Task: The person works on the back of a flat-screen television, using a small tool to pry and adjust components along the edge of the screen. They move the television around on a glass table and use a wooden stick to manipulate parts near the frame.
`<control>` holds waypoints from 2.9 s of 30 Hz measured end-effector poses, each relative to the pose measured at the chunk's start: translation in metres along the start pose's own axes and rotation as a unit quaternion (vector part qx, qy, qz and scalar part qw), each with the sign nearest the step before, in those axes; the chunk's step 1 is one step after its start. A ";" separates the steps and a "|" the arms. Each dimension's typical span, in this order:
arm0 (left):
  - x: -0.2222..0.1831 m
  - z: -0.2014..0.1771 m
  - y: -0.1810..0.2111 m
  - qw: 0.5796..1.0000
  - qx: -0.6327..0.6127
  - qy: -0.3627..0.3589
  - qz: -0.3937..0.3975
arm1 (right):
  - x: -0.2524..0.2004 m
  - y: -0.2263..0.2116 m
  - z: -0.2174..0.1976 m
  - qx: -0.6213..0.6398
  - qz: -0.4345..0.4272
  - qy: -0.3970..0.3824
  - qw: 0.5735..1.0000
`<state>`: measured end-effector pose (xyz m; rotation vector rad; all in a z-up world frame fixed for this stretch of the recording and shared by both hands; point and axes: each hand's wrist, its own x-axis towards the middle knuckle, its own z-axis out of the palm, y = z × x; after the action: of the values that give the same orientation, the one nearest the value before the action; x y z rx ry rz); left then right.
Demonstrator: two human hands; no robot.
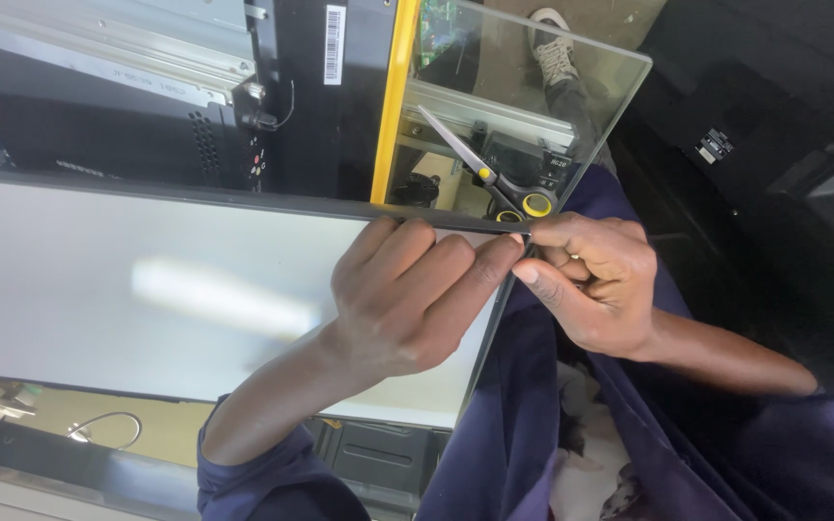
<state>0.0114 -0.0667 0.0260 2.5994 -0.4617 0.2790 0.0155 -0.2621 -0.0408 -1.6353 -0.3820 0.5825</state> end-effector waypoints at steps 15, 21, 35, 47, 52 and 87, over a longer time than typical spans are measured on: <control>0.006 0.006 -0.001 0.996 0.070 0.029 0.040 | 0.001 -0.002 -0.001 0.021 0.017 -0.001 1.000; -0.018 0.000 -0.001 0.999 0.033 0.037 0.016 | 0.000 -0.003 -0.001 0.030 0.023 0.004 0.999; -0.009 -0.076 0.080 0.927 -0.238 0.154 -0.247 | 0.000 -0.014 -0.013 0.097 0.062 0.018 0.993; 0.004 -0.022 0.161 0.600 -0.652 0.312 -0.345 | -0.023 -0.117 -0.063 0.137 -0.142 -0.132 0.971; 0.010 -0.039 0.187 0.567 -0.640 0.399 -0.330 | -0.034 -0.147 -0.077 0.022 -0.153 -0.134 0.979; -0.113 -0.068 0.291 0.418 -0.638 0.523 -0.381 | -0.189 -0.207 -0.027 -0.291 -0.318 -0.330 0.840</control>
<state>-0.2078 -0.2436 0.1768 0.5395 0.7463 0.7207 -0.1055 -0.3587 0.1945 -1.6762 -1.6848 0.5197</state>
